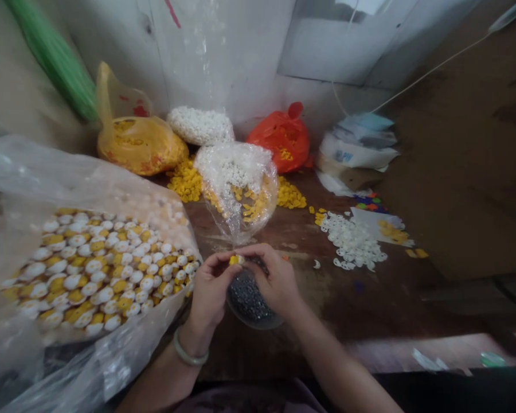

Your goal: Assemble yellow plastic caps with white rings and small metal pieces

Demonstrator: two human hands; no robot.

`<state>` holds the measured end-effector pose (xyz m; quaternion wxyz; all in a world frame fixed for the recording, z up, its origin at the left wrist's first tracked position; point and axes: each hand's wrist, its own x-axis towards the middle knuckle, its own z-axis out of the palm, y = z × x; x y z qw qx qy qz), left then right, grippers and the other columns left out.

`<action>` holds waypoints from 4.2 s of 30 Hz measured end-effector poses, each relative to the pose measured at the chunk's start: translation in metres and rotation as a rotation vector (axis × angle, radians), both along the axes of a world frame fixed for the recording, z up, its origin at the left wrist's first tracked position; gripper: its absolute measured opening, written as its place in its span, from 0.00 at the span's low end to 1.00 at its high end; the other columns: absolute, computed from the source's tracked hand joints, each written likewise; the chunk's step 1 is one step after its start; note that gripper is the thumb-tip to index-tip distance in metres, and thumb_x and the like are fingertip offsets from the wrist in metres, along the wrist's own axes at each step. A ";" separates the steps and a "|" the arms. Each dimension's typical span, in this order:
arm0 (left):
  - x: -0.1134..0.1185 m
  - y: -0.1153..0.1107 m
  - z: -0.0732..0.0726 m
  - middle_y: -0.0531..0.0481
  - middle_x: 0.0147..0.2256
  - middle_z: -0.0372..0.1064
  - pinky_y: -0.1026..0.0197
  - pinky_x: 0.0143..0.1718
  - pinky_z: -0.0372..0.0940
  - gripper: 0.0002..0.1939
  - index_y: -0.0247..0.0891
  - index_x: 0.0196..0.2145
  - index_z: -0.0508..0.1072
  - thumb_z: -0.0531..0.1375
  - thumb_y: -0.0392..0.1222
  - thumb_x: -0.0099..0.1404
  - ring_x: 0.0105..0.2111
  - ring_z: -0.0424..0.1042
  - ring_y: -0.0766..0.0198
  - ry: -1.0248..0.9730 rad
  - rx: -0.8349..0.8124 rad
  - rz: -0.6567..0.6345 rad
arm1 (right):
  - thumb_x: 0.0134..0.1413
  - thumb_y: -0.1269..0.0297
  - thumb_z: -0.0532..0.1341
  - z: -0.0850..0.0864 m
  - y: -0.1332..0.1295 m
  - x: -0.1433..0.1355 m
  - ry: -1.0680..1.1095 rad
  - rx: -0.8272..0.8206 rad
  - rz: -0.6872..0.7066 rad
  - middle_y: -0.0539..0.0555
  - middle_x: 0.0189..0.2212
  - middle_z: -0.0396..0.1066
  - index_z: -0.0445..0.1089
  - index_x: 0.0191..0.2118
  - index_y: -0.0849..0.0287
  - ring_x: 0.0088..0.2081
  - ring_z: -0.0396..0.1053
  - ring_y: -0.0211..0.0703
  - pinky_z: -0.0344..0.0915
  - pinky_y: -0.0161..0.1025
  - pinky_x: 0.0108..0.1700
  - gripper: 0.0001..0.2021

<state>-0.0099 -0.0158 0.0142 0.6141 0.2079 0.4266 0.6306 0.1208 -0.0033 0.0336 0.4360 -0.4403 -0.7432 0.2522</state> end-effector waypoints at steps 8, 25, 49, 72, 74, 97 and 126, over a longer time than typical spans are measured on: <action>-0.001 0.002 0.000 0.53 0.27 0.77 0.66 0.33 0.66 0.15 0.38 0.26 0.79 0.75 0.38 0.37 0.28 0.72 0.68 -0.087 -0.023 -0.004 | 0.60 0.74 0.55 -0.001 0.002 0.000 -0.031 0.062 0.014 0.52 0.39 0.74 0.68 0.44 0.50 0.42 0.72 0.45 0.68 0.43 0.45 0.12; -0.004 0.000 -0.002 0.53 0.26 0.76 0.67 0.32 0.66 0.15 0.37 0.27 0.78 0.75 0.37 0.39 0.28 0.71 0.69 0.003 0.063 0.030 | 0.59 0.75 0.56 -0.009 0.003 -0.004 0.009 0.117 -0.008 0.52 0.39 0.73 0.67 0.44 0.53 0.41 0.73 0.44 0.71 0.42 0.44 0.12; -0.001 0.007 -0.002 0.50 0.31 0.72 0.63 0.37 0.67 0.14 0.39 0.30 0.75 0.51 0.40 0.68 0.34 0.72 0.64 -0.683 -0.116 0.152 | 0.57 0.77 0.63 0.035 0.059 -0.095 -0.405 0.147 0.531 0.56 0.40 0.74 0.73 0.42 0.61 0.44 0.70 0.44 0.66 0.42 0.49 0.08; -0.005 0.006 0.002 0.48 0.24 0.73 0.67 0.24 0.62 0.13 0.31 0.29 0.76 0.66 0.46 0.57 0.23 0.69 0.68 -0.507 -0.060 -0.020 | 0.56 0.78 0.55 0.010 0.167 -0.006 -0.460 -0.013 -0.165 0.60 0.35 0.72 0.71 0.37 0.64 0.39 0.68 0.48 0.64 0.43 0.45 0.08; -0.005 0.006 0.002 0.48 0.24 0.73 0.67 0.24 0.62 0.13 0.32 0.28 0.76 0.67 0.46 0.54 0.22 0.68 0.68 -0.489 -0.061 -0.024 | 0.59 0.76 0.54 0.006 0.162 -0.022 -0.453 0.036 -0.120 0.60 0.40 0.72 0.71 0.41 0.63 0.43 0.68 0.47 0.63 0.41 0.48 0.09; -0.007 0.008 0.001 0.50 0.22 0.71 0.67 0.23 0.63 0.10 0.33 0.24 0.73 0.66 0.42 0.55 0.21 0.68 0.69 -0.466 -0.093 0.008 | 0.61 0.81 0.53 -0.025 0.167 -0.059 -0.982 -0.045 0.133 0.68 0.45 0.69 0.72 0.43 0.70 0.48 0.67 0.52 0.64 0.44 0.48 0.11; -0.010 0.002 0.002 0.46 0.33 0.79 0.71 0.30 0.71 0.17 0.37 0.33 0.79 0.75 0.33 0.42 0.29 0.76 0.68 -0.369 -0.056 -0.244 | 0.53 0.60 0.61 0.014 0.075 0.105 0.186 -0.168 -0.198 0.51 0.32 0.72 0.71 0.37 0.60 0.33 0.68 0.40 0.66 0.38 0.38 0.09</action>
